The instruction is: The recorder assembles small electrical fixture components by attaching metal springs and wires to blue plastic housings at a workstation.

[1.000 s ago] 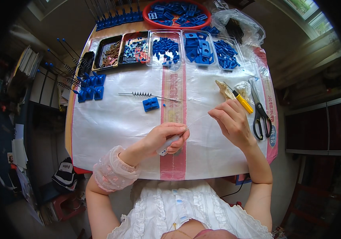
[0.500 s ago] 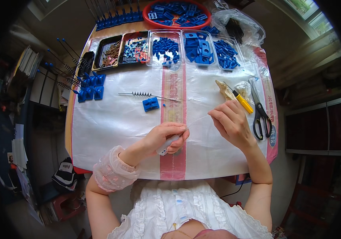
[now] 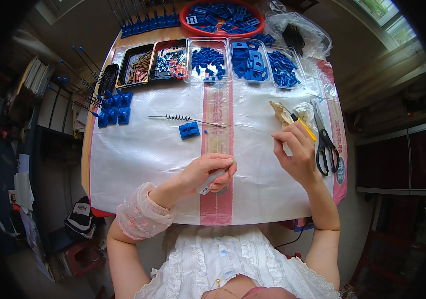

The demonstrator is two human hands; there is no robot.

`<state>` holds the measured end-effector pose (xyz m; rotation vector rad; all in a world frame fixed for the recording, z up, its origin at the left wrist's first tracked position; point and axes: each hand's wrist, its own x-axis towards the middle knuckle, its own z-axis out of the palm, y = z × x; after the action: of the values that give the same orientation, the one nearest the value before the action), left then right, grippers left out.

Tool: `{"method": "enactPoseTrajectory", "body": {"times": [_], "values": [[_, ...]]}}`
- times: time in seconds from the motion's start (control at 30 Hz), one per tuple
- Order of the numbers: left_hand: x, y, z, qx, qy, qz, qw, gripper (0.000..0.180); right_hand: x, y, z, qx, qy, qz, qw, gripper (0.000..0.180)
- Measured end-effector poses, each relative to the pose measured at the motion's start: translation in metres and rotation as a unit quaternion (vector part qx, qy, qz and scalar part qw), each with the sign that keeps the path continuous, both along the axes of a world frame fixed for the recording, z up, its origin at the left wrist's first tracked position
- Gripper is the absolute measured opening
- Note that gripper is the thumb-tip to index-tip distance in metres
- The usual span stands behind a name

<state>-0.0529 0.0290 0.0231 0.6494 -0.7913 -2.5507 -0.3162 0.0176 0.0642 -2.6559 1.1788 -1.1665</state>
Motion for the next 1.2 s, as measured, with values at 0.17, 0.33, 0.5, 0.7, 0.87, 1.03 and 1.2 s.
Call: {"method": "enactPoseTrajectory", "body": {"times": [0.17, 0.33, 0.5, 0.7, 0.87, 1.03, 1.2], "values": [[-0.001, -0.001, 0.003, 0.006, -0.002, 0.015, 1.000, 0.030, -0.001, -0.002, 0.003, 0.026, -0.021, -0.015, 0.999, 0.021], [0.001, -0.001, 0.002, 0.006, 0.005, 0.022, 1.000, 0.030, -0.003, -0.004, -0.002, 0.085, -0.046, -0.061, 0.993, 0.014], [0.002, -0.002, 0.002, 0.000, 0.002, 0.025, 1.000, 0.029, -0.007, -0.003, -0.001, 0.094, -0.003, -0.059, 0.994, 0.013], [-0.003, 0.001, -0.001, -0.115, -0.051, 0.047, 0.991, 0.030, 0.005, -0.001, -0.003, 0.079, -0.022, 0.019, 0.996, 0.020], [-0.006, 0.005, -0.006, -0.197, -0.070, 0.053, 0.976, 0.032, 0.008, -0.001, -0.003, 0.053, -0.003, 0.025, 0.998, 0.022], [-0.007, 0.006, -0.010, -0.222, -0.082, 0.065, 0.969, 0.032, 0.007, -0.001, -0.004, 0.056, 0.003, 0.026, 0.998, 0.022], [-0.008, 0.007, -0.010, -0.229, -0.093, 0.073, 0.966, 0.032, 0.007, 0.000, -0.004, 0.064, 0.003, 0.025, 0.998, 0.023]]}}
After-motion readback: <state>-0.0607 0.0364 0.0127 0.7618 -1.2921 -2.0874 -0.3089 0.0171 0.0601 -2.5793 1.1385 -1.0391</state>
